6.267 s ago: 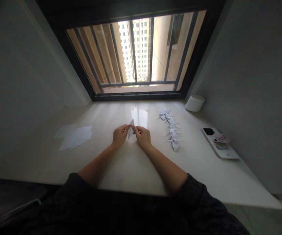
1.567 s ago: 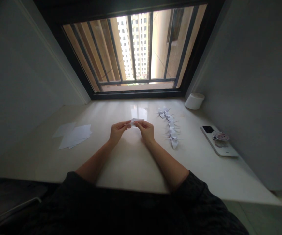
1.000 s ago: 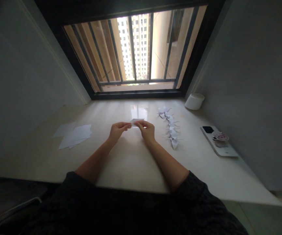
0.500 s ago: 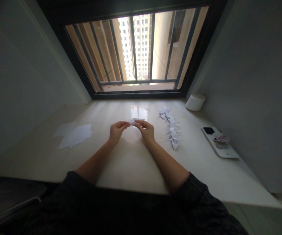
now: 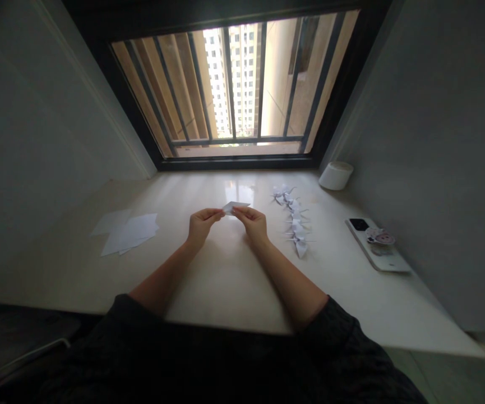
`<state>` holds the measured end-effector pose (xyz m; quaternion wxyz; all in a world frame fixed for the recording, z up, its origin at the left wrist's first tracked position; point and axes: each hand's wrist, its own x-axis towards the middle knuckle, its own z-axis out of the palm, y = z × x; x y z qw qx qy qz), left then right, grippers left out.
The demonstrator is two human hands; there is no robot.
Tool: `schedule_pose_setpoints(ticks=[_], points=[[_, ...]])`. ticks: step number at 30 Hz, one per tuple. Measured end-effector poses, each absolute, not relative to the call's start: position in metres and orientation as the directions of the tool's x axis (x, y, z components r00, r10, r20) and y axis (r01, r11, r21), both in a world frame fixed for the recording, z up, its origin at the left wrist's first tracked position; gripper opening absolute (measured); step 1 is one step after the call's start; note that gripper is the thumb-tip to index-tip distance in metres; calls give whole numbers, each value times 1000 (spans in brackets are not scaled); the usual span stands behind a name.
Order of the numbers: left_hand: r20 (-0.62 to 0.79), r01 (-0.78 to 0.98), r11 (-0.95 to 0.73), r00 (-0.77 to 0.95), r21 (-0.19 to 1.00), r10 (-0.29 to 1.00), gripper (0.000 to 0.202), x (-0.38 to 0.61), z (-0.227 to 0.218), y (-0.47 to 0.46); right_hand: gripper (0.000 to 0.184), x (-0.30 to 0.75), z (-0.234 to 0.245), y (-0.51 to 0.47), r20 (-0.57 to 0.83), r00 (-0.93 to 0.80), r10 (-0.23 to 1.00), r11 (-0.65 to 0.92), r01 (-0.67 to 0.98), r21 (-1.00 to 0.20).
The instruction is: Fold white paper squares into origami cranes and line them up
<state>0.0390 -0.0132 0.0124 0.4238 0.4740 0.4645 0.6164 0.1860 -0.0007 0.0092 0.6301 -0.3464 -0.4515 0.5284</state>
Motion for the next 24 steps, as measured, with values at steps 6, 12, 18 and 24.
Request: schedule_pose_setpoints(ticks=[6,12,18,24], points=[[232,-92,-252,-189,963,954,25,39,13,-14,22,187,8,0,152,22,988,151,-322,-935],[210,-99,-233,-200,968,957,27,41,16,-15,21,189,9,0,186,1,982,173,-374,-911],[229,-107,-251,-185,962,956,23,41,17,-16,20,191,8,2,234,-4,972,218,-349,-911],[309,-113,-329,-160,938,937,21,41,13,-14,21,189,6,1,259,10,966,250,-307,-918]])
